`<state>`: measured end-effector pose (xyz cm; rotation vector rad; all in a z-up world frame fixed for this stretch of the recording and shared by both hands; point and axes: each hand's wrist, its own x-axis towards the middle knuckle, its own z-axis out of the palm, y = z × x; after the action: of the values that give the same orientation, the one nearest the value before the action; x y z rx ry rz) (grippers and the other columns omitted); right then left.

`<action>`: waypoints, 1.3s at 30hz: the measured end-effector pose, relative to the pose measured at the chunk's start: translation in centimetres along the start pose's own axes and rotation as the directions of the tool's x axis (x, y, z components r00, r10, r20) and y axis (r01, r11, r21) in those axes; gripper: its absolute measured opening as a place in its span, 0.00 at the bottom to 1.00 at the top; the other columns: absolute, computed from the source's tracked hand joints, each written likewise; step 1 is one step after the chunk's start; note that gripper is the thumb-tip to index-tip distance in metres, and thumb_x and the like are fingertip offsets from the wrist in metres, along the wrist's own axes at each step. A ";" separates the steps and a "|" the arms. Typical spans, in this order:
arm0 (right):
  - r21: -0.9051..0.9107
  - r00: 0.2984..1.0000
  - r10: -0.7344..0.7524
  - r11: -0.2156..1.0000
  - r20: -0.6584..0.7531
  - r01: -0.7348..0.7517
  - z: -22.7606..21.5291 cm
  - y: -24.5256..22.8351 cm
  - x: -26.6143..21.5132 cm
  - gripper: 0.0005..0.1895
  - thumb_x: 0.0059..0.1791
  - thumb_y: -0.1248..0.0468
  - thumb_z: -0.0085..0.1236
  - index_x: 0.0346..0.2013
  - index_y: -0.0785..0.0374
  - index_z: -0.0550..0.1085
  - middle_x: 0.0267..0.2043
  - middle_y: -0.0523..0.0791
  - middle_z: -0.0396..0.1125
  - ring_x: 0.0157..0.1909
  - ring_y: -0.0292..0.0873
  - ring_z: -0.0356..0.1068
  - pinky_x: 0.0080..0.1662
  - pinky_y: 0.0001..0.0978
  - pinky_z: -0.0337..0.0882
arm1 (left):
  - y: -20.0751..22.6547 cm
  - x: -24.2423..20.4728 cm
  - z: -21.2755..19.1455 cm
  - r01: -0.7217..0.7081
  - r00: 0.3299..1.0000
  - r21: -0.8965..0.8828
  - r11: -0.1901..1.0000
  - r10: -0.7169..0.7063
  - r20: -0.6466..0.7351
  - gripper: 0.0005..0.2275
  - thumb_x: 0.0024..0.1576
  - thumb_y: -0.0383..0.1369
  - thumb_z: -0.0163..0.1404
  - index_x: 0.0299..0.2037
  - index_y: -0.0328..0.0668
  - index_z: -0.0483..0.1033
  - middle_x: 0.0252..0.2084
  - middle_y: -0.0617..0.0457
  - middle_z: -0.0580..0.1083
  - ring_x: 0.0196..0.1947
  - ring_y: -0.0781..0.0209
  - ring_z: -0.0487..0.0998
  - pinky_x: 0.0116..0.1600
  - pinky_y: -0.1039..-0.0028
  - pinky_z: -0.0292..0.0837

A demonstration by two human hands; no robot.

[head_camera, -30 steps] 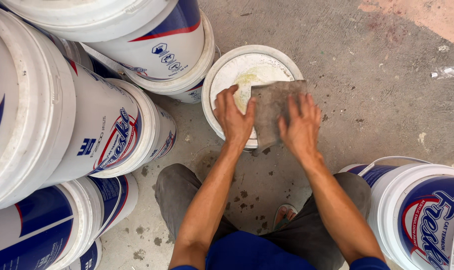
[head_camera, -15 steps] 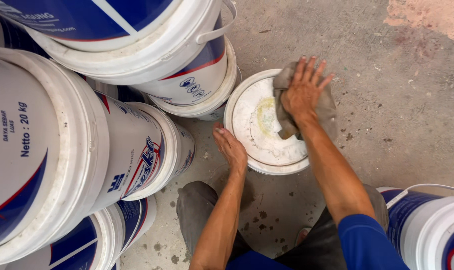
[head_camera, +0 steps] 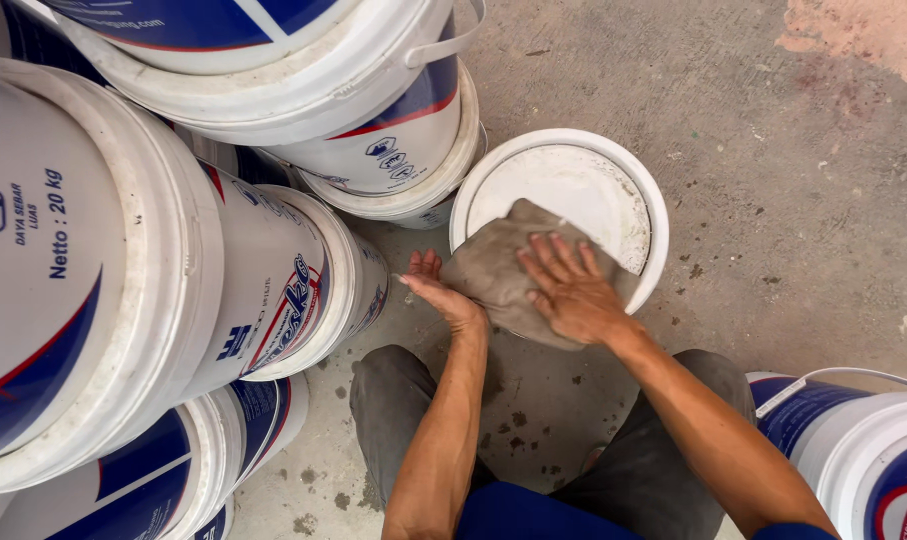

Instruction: The person wipes the lids of white paint buckets using a cloth, then rinses the cloth in a red bucket of water.

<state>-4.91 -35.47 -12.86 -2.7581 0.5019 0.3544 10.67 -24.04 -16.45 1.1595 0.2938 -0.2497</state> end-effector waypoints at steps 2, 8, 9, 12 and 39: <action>0.036 0.978 0.172 0.985 -0.117 -0.169 -2.6 1.3 2.0 0.38 0.61 0.42 0.26 0.84 0.52 0.43 0.88 0.51 0.29 0.86 0.59 0.23 0.77 0.67 0.25 | -0.9 0.3 0.5 -0.027 1.000 0.044 0.999 0.026 0.012 0.33 0.72 0.60 0.21 0.75 0.47 0.59 0.65 0.45 0.64 0.67 0.50 0.61 0.77 0.50 0.39; 0.225 0.766 0.581 0.814 -0.277 -0.536 -3.5 -3.2 14.3 0.42 0.62 0.45 0.28 0.82 0.71 0.38 0.83 0.69 0.21 0.83 0.70 0.15 0.74 0.77 0.17 | -2.9 0.8 -0.1 -0.083 0.996 0.149 0.985 0.081 0.021 0.31 0.73 0.58 0.18 0.75 0.53 0.60 0.68 0.46 0.67 0.69 0.50 0.63 0.77 0.41 0.37; 0.240 0.788 0.535 0.844 -0.305 -0.480 -3.5 -5.0 15.7 0.41 0.63 0.48 0.26 0.81 0.76 0.39 0.83 0.71 0.22 0.84 0.72 0.17 0.74 0.76 0.18 | -2.8 0.7 -0.2 -0.107 0.994 0.164 0.981 0.104 0.026 0.30 0.73 0.57 0.18 0.76 0.52 0.60 0.69 0.46 0.66 0.70 0.50 0.62 0.77 0.41 0.37; 0.067 0.952 0.162 0.987 -0.260 -0.149 -4.1 -6.1 10.4 0.38 0.62 0.51 0.31 0.81 0.72 0.47 0.86 0.64 0.31 0.85 0.68 0.25 0.76 0.72 0.25 | -3.1 0.9 -0.6 -0.102 0.995 0.164 0.981 0.099 0.023 0.32 0.73 0.57 0.17 0.76 0.51 0.60 0.69 0.44 0.66 0.70 0.48 0.62 0.77 0.38 0.37; -0.027 0.819 -0.293 0.946 -0.494 0.322 0.6 -3.0 4.9 0.21 0.55 0.56 0.52 0.62 0.56 0.76 0.76 0.45 0.63 0.83 0.54 0.50 0.74 0.80 0.35 | -4.2 1.0 -0.7 -0.150 0.988 0.287 0.946 0.156 0.000 0.32 0.76 0.52 0.28 0.83 0.40 0.40 0.83 0.30 0.39 0.82 0.33 0.43 0.83 0.47 0.36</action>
<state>0.55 -34.07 -14.08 -2.7939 0.1582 -0.4513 10.09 -25.00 -20.72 1.4659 0.1891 -0.1445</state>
